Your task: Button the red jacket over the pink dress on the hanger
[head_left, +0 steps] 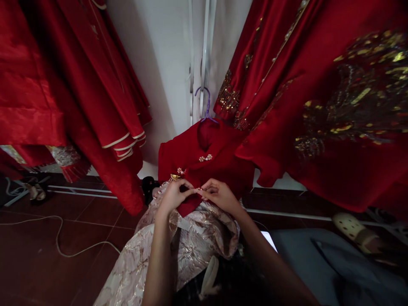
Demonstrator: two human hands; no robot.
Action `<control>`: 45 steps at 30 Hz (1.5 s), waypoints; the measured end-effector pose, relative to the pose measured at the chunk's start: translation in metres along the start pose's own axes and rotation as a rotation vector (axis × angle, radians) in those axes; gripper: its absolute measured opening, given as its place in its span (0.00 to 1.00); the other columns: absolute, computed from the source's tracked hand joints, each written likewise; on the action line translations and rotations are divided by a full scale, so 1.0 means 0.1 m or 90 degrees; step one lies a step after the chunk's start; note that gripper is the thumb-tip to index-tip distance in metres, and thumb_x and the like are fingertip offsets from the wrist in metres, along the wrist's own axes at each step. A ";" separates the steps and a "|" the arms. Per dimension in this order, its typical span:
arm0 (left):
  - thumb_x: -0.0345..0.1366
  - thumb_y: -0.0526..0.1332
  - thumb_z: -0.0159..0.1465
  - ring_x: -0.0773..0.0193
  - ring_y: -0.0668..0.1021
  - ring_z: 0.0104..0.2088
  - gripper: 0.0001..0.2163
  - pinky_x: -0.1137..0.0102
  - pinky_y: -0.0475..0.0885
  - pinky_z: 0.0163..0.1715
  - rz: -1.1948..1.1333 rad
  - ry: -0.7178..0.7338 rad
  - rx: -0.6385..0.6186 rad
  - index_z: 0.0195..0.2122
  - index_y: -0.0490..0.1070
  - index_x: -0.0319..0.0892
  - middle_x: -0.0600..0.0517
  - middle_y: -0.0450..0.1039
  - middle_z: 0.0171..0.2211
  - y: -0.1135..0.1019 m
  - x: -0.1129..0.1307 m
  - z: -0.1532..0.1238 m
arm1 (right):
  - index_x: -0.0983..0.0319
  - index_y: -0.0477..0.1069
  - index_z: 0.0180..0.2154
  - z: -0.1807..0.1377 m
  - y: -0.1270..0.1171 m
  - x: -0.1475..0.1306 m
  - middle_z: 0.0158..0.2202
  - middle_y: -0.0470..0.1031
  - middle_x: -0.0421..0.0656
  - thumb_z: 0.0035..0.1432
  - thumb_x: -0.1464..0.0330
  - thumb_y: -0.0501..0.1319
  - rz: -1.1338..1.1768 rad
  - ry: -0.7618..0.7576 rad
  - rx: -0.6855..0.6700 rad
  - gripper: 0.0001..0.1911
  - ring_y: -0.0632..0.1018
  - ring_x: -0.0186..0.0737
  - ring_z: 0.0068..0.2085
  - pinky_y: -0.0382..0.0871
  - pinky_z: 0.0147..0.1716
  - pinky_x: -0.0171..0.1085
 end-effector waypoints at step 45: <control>0.35 0.70 0.47 0.69 0.78 0.30 0.13 0.74 0.72 0.35 -0.653 -0.328 0.270 0.33 0.76 0.38 0.48 0.78 0.33 0.15 -0.59 0.07 | 0.65 0.69 0.33 -0.15 -0.10 -0.11 0.31 0.76 0.44 0.48 0.60 0.66 -0.052 0.066 -0.317 0.16 0.75 0.32 0.29 0.69 0.29 0.34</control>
Point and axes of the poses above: each hand's wrist, its own z-axis towards the middle knuckle, its own y-axis out of the palm, x = y × z, the point moved 5 cm from there along z, towards the middle knuckle
